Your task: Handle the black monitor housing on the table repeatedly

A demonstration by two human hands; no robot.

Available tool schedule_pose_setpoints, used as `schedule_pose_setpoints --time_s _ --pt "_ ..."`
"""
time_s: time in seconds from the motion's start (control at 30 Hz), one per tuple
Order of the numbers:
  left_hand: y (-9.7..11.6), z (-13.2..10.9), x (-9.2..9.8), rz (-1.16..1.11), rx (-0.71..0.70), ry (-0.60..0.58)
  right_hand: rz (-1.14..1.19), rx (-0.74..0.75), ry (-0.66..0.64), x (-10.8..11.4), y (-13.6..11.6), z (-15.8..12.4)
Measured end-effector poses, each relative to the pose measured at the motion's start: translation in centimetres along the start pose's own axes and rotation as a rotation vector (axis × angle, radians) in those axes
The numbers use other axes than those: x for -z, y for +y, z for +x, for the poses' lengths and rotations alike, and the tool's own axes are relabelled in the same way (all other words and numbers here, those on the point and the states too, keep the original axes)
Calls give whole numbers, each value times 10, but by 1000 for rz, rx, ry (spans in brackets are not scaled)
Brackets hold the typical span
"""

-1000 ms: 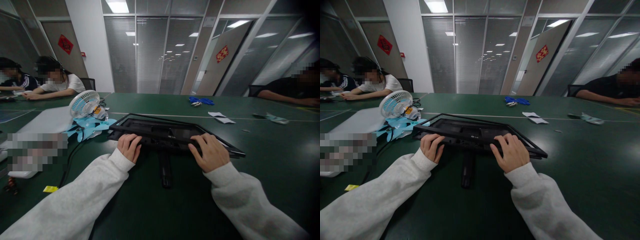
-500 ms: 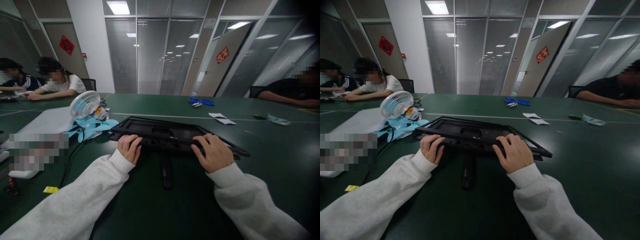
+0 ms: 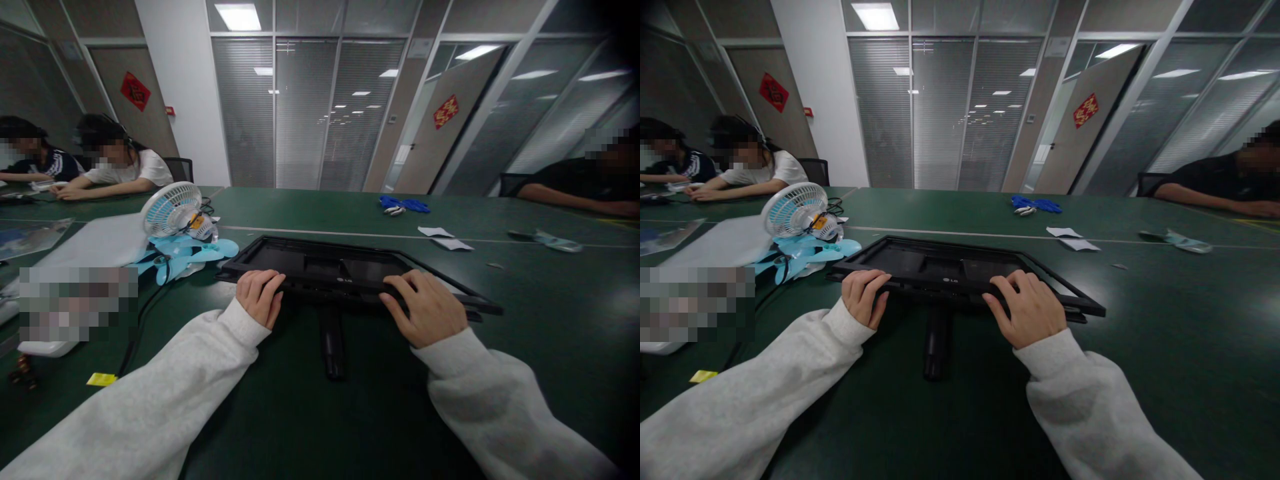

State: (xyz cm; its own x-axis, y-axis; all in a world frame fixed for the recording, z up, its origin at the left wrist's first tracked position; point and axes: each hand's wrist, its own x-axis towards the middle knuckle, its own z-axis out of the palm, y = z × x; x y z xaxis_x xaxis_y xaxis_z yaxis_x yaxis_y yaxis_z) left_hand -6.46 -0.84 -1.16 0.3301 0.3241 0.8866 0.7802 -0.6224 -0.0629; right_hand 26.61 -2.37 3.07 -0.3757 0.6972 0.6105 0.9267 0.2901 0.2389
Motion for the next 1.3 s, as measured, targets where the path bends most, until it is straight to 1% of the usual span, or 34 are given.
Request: schedule_pose_setpoints --time_s 0.3,0.43,0.57,0.7,0.97,1.3 --pt "-1 0 -1 14 -5 18 -4 53 56 -2 8 -1" --pt "0 -2 -2 22 -11 37 -15 88 112 -4 11 0" --pt "0 -1 -2 21 -9 59 -13 89 183 -5 9 0" --pt "1 0 -2 14 -12 70 -11 60 223 -7 3 -1" --pt "1 0 -2 13 -8 58 38 104 218 -9 -12 -2" --pt "2 2 -1 9 1 22 40 96 213 -10 -17 -1"
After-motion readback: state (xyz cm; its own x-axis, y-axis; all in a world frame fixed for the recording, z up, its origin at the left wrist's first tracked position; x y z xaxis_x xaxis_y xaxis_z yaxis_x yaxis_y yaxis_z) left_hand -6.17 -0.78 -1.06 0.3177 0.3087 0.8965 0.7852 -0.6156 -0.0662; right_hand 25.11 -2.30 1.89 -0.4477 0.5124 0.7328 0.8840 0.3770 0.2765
